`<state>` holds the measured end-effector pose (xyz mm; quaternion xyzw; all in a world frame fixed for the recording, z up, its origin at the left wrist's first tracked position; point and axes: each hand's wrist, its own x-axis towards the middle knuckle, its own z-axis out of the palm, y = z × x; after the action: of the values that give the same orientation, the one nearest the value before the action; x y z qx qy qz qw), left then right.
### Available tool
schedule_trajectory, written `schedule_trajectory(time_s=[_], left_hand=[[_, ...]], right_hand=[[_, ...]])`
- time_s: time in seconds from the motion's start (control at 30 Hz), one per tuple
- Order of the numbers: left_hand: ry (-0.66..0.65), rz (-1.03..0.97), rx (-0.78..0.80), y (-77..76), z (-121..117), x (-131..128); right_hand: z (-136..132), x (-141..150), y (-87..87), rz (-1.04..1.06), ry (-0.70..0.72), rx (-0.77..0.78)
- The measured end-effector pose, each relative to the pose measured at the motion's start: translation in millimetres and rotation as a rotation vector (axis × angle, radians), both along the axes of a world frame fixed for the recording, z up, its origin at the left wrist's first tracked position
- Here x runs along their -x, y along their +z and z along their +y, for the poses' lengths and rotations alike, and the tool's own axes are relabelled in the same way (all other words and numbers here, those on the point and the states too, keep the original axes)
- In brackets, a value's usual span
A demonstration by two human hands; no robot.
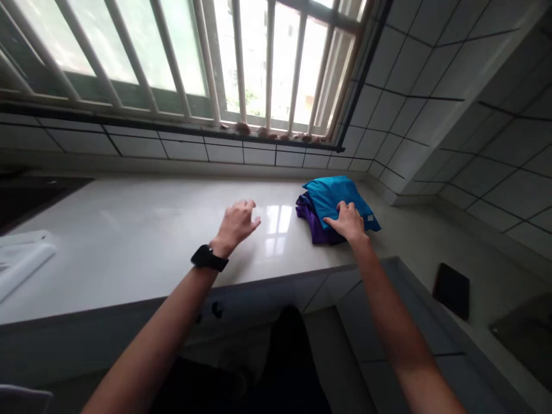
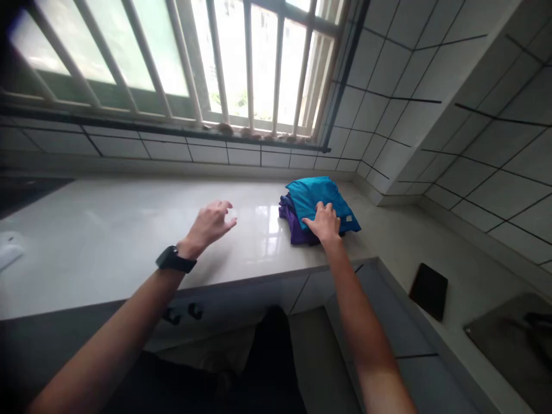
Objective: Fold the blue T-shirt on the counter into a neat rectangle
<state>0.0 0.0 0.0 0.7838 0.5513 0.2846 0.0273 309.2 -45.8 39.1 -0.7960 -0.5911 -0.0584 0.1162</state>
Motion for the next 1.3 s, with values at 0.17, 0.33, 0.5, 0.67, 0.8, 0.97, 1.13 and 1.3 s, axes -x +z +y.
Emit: schedule_trajectory(time_s=[0.17, 0.33, 0.5, 0.67, 0.8, 0.97, 1.13, 1.3], left_hand=[[0.154, 0.085, -0.199, -15.1, 12, 69], [0.159, 0.031, -0.214, -28.9, 7, 86], [0.04, -0.068, -0.195, -26.9, -2, 88], [0.091, -0.019, -0.17, -29.9, 2, 88], [0.22, -0.021, -0.147, -29.5, 6, 91], [0.387, -0.163, -0.209, -28.8, 7, 96], [0.48, -0.294, -0.26, -27.4, 5, 99], [0.422, -0.296, -0.25, -22.9, -5, 95]], right_hand=[[18, 16, 15.2, -0.043, 0.049, 0.06], [31, 73, 73.6, 0.073, 0.155, -0.419], [40, 177, 92.9, 0.308, 0.659, -0.499], [55, 249, 49.0, 0.461, 0.602, -0.091], [53, 265, 35.0, 0.35, 0.675, -0.05], [48, 261, 40.4, 0.406, 0.766, -0.415], [60, 249, -2.0, 0.474, 0.666, -0.246], [71, 243, -49.2, 0.495, 0.811, 0.028]])
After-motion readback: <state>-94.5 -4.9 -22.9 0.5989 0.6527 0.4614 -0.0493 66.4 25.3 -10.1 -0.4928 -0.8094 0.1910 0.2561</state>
